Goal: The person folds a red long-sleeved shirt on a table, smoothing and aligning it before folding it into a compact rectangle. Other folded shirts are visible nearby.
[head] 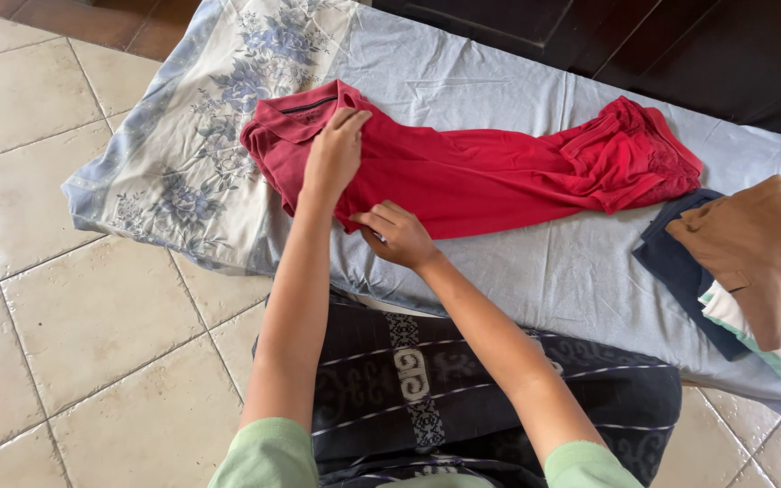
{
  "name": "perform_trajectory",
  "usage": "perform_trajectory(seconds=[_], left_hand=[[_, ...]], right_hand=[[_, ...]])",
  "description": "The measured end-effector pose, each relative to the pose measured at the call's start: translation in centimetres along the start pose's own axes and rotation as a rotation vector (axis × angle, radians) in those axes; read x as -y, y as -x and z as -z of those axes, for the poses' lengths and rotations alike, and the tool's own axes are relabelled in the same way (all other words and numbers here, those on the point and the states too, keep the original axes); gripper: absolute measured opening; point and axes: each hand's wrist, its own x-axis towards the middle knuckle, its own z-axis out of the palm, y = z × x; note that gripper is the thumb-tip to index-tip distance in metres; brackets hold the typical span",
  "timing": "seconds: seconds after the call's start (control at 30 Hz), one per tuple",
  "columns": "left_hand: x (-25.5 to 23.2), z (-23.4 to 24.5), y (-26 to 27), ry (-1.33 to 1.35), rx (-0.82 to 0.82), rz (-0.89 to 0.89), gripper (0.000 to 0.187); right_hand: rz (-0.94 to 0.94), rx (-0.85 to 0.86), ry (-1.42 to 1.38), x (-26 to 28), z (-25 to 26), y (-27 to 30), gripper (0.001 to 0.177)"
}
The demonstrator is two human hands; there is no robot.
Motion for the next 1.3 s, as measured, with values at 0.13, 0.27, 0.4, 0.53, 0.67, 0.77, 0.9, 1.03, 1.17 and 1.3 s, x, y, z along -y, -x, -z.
perform_trajectory(seconds=[0.13, 0.27, 0.4, 0.53, 0.67, 0.77, 0.9, 1.03, 1.17, 1.3], left_hand=[[2.3, 2.6, 0.9, -0.043, -0.045, -0.005, 0.034], [4.0, 2.9, 1.6, -0.151, 0.012, 0.225, 0.031], [1.5, 1.6, 2.6, -0.564, -0.088, 0.247, 0.022], [-2.1, -2.4, 2.3, -0.533, -0.26, -0.087, 0.02], [-3.2, -7.1, 3.3, -0.336, 0.007, -0.328, 0.031], [-3.8, -7.9, 3.5, -0.393, 0.343, -0.255, 0.041], [-4.7, -8.2, 2.9, -0.527, 0.641, -0.06, 0.049], [-5.3, -8.3, 2.5, -0.581, 0.731, 0.006, 0.051], [-6.1, -9.3, 1.1, -0.57, 0.785, 0.084, 0.048], [-10.2, -11.1, -1.3, -0.585, 0.791, 0.275, 0.054]], right_hand=[[0.026, -0.011, -0.073, 2.7, -1.0, -2.2, 0.016], [-0.008, 0.177, -0.145, 2.9, -2.4, -2.8, 0.016], [-0.038, 0.304, -0.276, 1.4, -1.1, -2.0, 0.025], [0.023, 0.204, -0.19, -3.5, 0.9, 0.7, 0.032], [-0.076, 0.239, 0.088, -8.7, 5.3, 4.0, 0.023], [-0.177, 0.299, 0.227, -11.2, 9.7, 6.6, 0.027], [-0.5, 0.516, 0.368, -13.1, 14.0, 9.3, 0.044], [-0.527, 0.514, 0.426, -14.5, 16.2, 10.9, 0.047], [-0.614, 0.535, 0.535, -15.7, 17.8, 11.9, 0.048], [-0.642, 0.547, 0.497, -16.5, 18.2, 12.3, 0.046]])
